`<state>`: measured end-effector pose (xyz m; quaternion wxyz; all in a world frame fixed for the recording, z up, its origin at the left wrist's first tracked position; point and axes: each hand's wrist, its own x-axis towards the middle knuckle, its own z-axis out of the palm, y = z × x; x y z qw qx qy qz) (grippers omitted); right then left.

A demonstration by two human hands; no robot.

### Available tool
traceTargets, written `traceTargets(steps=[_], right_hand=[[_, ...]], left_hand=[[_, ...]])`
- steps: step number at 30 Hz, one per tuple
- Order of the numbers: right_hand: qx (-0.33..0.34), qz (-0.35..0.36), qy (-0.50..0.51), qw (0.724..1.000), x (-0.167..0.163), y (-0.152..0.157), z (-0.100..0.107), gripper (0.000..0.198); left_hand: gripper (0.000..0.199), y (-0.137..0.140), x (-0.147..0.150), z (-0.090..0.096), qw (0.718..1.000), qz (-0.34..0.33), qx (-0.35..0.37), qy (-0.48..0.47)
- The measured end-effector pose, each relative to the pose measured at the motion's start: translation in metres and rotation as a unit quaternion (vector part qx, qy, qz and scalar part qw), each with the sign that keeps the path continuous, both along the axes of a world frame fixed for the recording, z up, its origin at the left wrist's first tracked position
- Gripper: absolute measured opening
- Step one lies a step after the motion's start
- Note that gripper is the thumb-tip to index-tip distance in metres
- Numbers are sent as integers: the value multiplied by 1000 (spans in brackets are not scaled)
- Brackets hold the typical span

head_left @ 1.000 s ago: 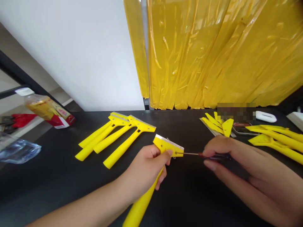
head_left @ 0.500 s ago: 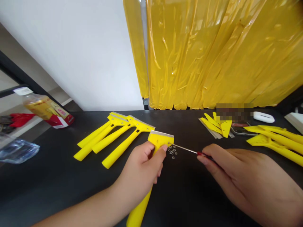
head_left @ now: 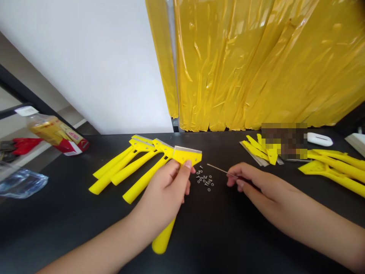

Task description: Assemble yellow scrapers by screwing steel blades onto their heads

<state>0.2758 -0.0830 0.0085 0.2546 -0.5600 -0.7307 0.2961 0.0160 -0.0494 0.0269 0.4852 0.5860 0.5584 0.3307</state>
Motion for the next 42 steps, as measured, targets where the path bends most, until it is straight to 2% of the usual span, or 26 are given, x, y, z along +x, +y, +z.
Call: traceTargets(steps=[3, 7, 11, 13, 16, 20, 24, 26, 28, 30, 32, 34, 36, 38, 42], right_hand=[[30, -21, -59, 998, 0, -2, -2, 8], [40, 33, -83, 995, -9, -8, -5, 15], [173, 104, -162, 966, -15, -7, -18, 47], [206, 120, -184, 954, -16, -3, -26, 47], [193, 118, -191, 955, -16, 2, -34, 35], [156, 121, -181, 963, -17, 3, -33, 27], [117, 123, -152, 974, -13, 3, -25, 24], [54, 90, -77, 991, -10, 4, -19, 20], [-28, 39, 46, 998, -7, 6, -12, 19], [-95, -2, 190, 977, -6, 8, -5, 25], [-160, -16, 313, 936, -8, 7, -2, 32], [-238, -12, 394, 888, -13, 3, -2, 36], [-299, 4, 427, 853, -16, -1, -5, 37], [-325, 15, 432, 841, -18, -5, -7, 37], [-331, 10, 436, 837, -15, -4, -7, 37]], left_hand=[[30, 5, 2, 7, 993, 31, -37, -104], [19, 4, 6, 10, 974, 40, -91, -205], [17, 4, 5, 5, 962, 36, -111, -248], [17, 3, 5, 3, 960, 35, -109, -254], [15, 2, 5, 3, 961, 31, -107, -255], [13, 1, 4, 4, 949, 4, -129, -288], [19, 1, 2, 3, 934, -32, -143, -326], [21, 0, 1, 3, 929, -50, -147, -337], [24, -4, 1, 4, 923, -84, -151, -345], [26, -9, 2, 5, 916, -141, -166, -336], [27, -15, 4, 5, 909, -206, -193, -307], [27, -21, 7, 4, 906, -249, -218, -265], [28, -24, 9, 4, 906, -268, -236, -227], [30, -24, 10, 4, 907, -278, -243, -200], [31, -18, 7, 6, 915, -283, -226, -179]])
